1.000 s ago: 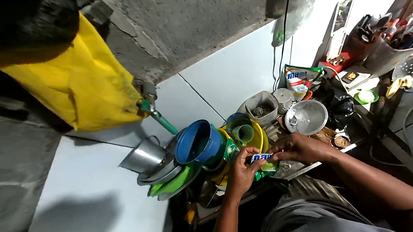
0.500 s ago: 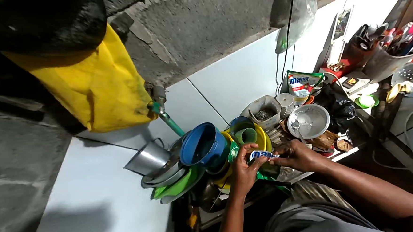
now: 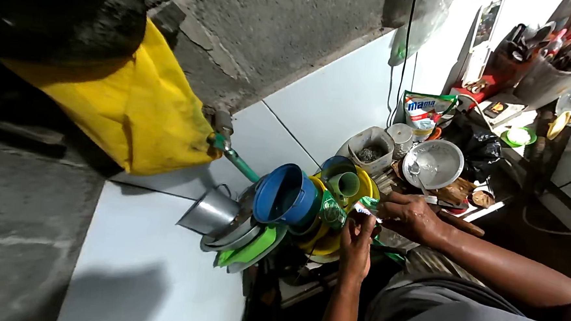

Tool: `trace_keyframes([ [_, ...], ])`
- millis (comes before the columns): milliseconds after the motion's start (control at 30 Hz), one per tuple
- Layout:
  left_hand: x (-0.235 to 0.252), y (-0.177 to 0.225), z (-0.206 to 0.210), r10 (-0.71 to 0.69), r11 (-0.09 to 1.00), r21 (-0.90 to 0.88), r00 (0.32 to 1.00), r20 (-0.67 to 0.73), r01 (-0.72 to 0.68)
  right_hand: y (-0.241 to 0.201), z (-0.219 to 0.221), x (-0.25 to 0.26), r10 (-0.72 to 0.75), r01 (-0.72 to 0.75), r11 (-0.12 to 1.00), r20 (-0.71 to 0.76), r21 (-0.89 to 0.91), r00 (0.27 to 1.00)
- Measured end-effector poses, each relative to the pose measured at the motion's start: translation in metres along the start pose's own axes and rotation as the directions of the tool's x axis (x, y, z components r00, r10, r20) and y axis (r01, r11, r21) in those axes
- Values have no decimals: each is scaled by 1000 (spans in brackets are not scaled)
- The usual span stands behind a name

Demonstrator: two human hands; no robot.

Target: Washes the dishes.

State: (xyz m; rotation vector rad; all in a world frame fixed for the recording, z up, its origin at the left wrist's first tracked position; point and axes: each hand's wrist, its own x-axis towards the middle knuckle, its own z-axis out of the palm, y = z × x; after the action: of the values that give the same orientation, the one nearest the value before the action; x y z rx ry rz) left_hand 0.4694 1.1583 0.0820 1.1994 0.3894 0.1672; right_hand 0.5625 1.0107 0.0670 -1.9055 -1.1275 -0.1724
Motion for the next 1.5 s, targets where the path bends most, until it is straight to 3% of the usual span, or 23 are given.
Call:
trace_keyframes([
  [367, 11, 3, -6, 120, 989, 71, 990, 80, -126, 0, 1, 7, 46, -44, 994, -21, 99, 999],
  [667, 16, 11, -4, 209, 940, 267, 977, 51, -215, 3, 5, 15, -51, 52, 999, -69, 5, 996],
  [800, 20, 13, -8, 252, 921, 294, 966, 57, -257, 0, 1, 18, 1, 2, 988, -19, 155, 1000],
  [933, 25, 16, -14, 312, 898, 302, 947, 78, -321, 6, -12, 24, 92, -164, 837, 162, 522, 983],
  [1033, 26, 18, -13, 326, 891, 295, 939, 110, -345, 8, -21, 29, 218, -359, 678, 291, 641, 932],
  [1133, 26, 20, -8, 328, 879, 318, 935, 138, -355, 8, -26, 34, 278, -486, 539, 400, 688, 873],
  [1500, 29, 14, -6, 340, 902, 194, 912, 230, -385, 10, -31, 37, 293, -624, 165, 566, 764, 771],
])
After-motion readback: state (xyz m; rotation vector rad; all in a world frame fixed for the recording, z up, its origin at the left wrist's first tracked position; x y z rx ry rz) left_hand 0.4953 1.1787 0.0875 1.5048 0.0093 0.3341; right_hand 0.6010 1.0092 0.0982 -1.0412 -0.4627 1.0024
